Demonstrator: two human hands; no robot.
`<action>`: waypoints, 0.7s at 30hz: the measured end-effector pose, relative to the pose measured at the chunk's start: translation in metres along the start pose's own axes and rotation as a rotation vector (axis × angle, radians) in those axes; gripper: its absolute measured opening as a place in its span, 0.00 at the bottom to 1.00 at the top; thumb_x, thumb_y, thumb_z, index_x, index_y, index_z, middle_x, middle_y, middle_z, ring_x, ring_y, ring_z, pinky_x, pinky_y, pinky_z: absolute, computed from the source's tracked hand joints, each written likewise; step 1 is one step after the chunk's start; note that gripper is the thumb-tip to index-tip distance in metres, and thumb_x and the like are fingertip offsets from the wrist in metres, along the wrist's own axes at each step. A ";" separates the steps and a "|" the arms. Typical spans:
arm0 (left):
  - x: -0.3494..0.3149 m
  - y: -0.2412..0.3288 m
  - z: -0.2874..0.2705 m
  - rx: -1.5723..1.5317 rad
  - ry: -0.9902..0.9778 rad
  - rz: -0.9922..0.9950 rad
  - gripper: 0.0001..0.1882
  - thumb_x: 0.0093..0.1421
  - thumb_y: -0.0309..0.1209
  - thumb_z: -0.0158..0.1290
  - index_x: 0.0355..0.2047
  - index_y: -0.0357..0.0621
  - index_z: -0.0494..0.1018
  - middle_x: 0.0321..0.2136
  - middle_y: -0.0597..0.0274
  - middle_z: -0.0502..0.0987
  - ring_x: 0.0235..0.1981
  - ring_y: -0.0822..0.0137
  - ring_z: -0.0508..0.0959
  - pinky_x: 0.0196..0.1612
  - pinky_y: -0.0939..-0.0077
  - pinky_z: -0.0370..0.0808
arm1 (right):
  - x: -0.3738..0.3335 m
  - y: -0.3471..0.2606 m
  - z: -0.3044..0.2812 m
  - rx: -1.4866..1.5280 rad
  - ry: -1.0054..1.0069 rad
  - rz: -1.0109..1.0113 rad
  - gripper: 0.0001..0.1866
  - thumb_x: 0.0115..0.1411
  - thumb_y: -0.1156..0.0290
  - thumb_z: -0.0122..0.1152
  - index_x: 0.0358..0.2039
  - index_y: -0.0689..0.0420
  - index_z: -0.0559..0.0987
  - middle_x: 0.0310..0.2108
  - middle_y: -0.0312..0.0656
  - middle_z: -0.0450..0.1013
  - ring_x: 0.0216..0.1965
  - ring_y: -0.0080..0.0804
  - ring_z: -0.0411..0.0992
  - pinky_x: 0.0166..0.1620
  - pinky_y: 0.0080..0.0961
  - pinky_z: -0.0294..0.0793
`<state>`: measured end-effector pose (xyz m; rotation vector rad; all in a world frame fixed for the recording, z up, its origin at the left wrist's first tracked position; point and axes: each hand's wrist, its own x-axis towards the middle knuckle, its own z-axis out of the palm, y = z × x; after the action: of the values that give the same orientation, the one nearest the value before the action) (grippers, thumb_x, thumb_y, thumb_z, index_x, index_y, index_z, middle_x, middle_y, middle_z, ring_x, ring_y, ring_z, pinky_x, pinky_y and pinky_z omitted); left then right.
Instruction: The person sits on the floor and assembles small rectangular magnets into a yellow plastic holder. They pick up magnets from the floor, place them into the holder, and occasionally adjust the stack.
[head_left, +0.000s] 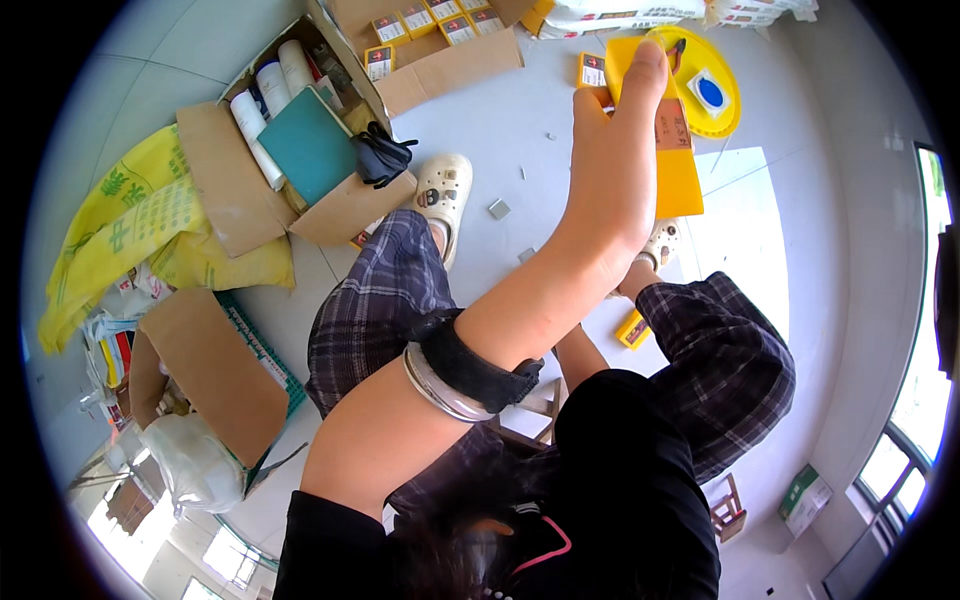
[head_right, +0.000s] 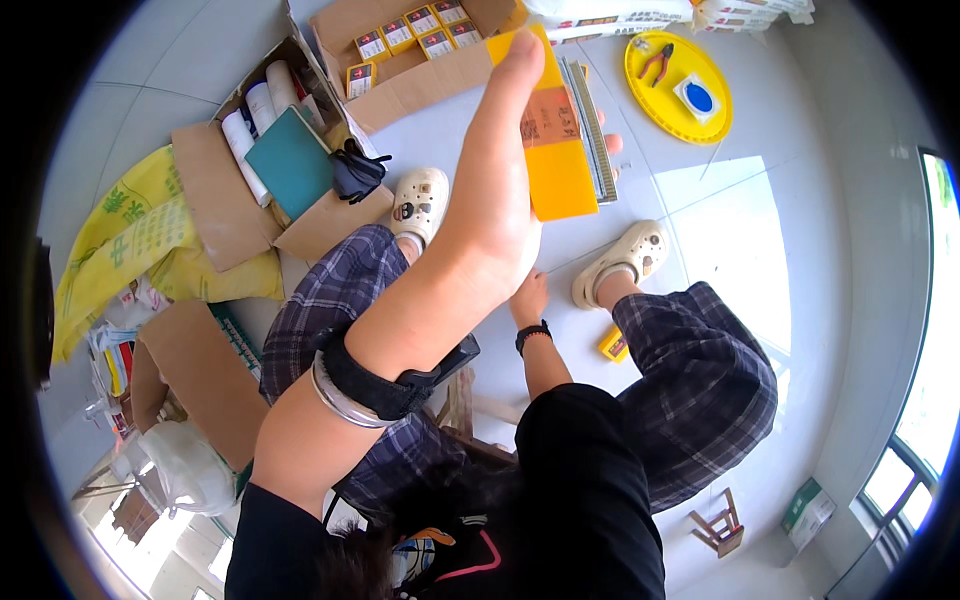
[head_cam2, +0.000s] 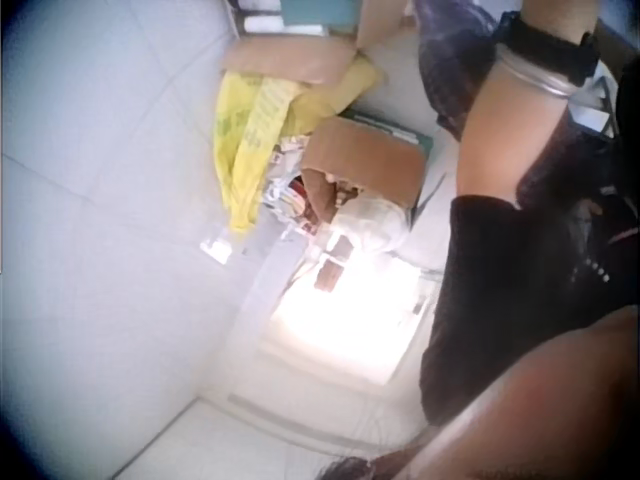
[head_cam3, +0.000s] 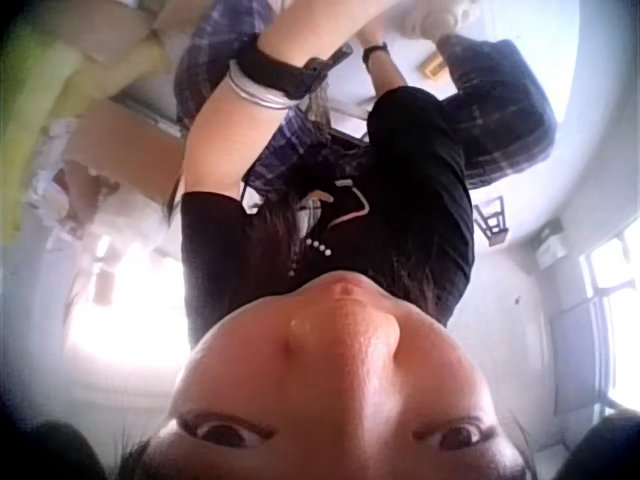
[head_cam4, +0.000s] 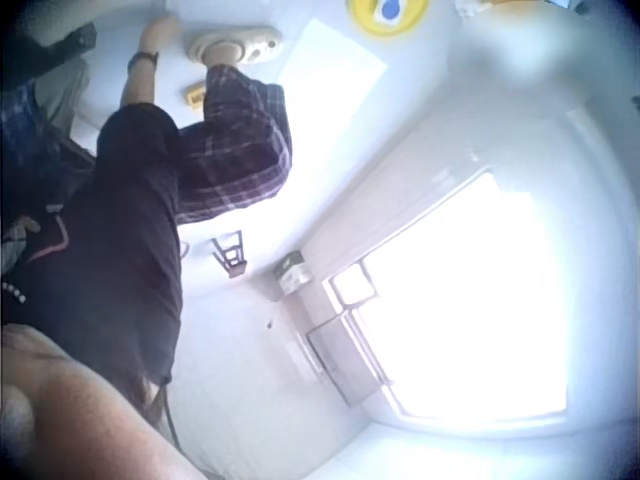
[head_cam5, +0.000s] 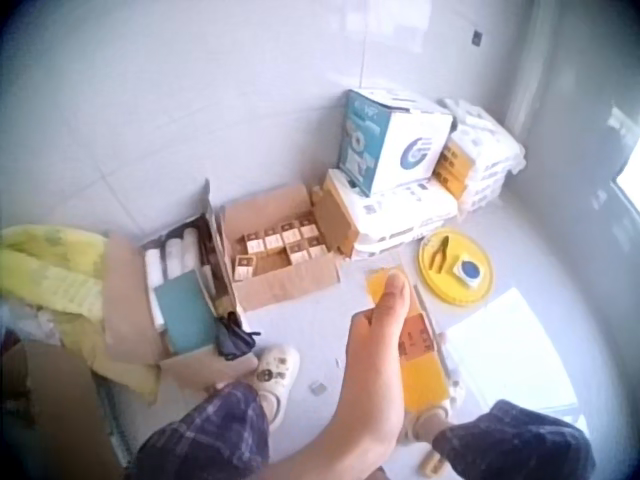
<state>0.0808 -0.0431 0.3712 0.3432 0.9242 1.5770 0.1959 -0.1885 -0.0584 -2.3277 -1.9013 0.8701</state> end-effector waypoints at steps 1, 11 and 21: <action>0.001 0.001 -0.001 0.028 0.011 -0.046 0.30 0.60 0.59 0.48 0.51 0.48 0.67 0.38 0.65 0.74 0.38 0.71 0.78 0.44 0.73 0.76 | -0.001 0.002 -0.003 -0.017 -0.029 -0.015 0.18 0.58 0.57 0.56 0.42 0.58 0.74 0.43 0.51 0.70 0.45 0.52 0.71 0.44 0.45 0.72; 0.000 0.006 0.003 -0.064 -0.065 -0.157 0.35 0.59 0.61 0.50 0.43 0.38 0.59 0.36 0.57 0.67 0.38 0.75 0.71 0.41 0.84 0.71 | -0.017 0.000 -0.008 0.109 0.136 -0.248 0.17 0.58 0.60 0.56 0.41 0.60 0.75 0.41 0.51 0.68 0.42 0.47 0.68 0.42 0.42 0.67; 0.001 0.015 0.014 -0.077 0.079 -0.212 0.35 0.58 0.60 0.51 0.43 0.37 0.59 0.38 0.55 0.68 0.37 0.73 0.72 0.41 0.81 0.72 | 0.079 -0.063 -0.112 0.269 0.048 -0.134 0.12 0.59 0.64 0.59 0.37 0.59 0.76 0.30 0.39 0.67 0.32 0.32 0.65 0.35 0.27 0.63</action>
<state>0.0796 -0.0367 0.3904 0.1246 0.9256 1.4344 0.1953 -0.0639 0.0265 -2.0253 -1.7714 0.9770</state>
